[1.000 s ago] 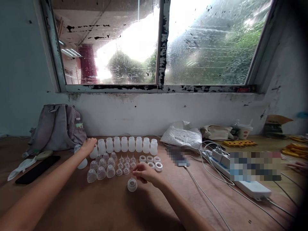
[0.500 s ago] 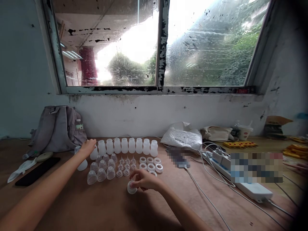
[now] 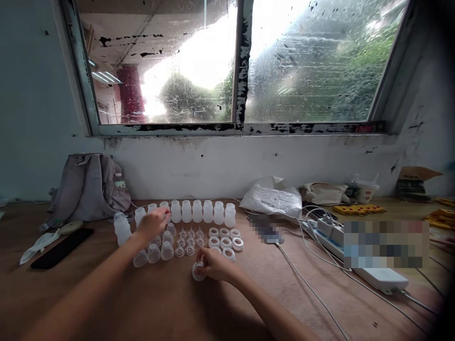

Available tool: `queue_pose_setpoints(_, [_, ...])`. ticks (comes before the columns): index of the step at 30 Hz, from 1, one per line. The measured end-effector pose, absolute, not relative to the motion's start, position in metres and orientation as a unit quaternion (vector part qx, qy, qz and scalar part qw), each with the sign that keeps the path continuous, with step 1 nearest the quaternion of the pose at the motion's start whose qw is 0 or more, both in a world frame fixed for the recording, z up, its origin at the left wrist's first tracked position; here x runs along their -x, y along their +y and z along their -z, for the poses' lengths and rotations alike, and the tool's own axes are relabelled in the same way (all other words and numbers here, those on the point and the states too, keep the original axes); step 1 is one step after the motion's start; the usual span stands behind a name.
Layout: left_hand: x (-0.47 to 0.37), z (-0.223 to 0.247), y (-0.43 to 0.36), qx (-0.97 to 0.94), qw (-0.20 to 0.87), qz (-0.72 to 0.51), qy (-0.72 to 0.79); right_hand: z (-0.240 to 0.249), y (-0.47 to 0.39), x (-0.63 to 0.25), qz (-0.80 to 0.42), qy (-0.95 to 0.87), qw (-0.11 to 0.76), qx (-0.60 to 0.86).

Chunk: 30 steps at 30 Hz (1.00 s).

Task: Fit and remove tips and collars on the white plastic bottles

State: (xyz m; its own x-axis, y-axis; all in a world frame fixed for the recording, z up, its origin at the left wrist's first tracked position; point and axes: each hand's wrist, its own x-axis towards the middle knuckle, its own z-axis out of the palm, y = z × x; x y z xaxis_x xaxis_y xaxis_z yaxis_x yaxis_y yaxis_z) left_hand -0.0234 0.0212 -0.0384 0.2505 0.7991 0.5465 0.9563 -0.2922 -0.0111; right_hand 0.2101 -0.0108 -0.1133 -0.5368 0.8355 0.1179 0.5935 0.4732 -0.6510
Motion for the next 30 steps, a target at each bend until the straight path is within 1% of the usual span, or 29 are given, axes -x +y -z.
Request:
queue_pose_setpoints(2, [-0.003,0.059,0.003,0.808,0.142,0.279,-0.499,0.116,-0.009,-0.210,-0.258,-0.835,0.221,0.433])
queue_pose_setpoints(5, [-0.028,0.089,-0.016,0.850,0.107,0.299,-0.420,0.118,-0.007,-0.210,-0.245,-0.837,0.224,0.435])
queue_pose_setpoints(10, [-0.028,0.117,-0.018,0.854,0.058,0.346,-0.384,0.123,-0.004,-0.210,-0.240,-0.842,0.228,0.425])
queue_pose_setpoints(12, [-0.020,0.121,-0.016,0.853,0.050,0.355,-0.380,0.124,-0.003,-0.209,-0.232,-0.840,0.241,0.427])
queue_pose_setpoints(16, [-0.009,0.117,-0.021,0.851,0.036,0.373,-0.368,0.119,-0.003,-0.206,-0.236,-0.828,0.297,0.412])
queue_pose_setpoints(23, [-0.020,0.108,-0.031,0.885,-0.004,0.322,-0.336,0.104,-0.015,-0.201,-0.258,-0.820,0.365,0.357])
queue_pose_setpoints(30, [-0.024,0.117,-0.029,0.878,-0.019,0.327,-0.348,0.104,-0.020,-0.197,-0.330,-0.801,0.361,0.345])
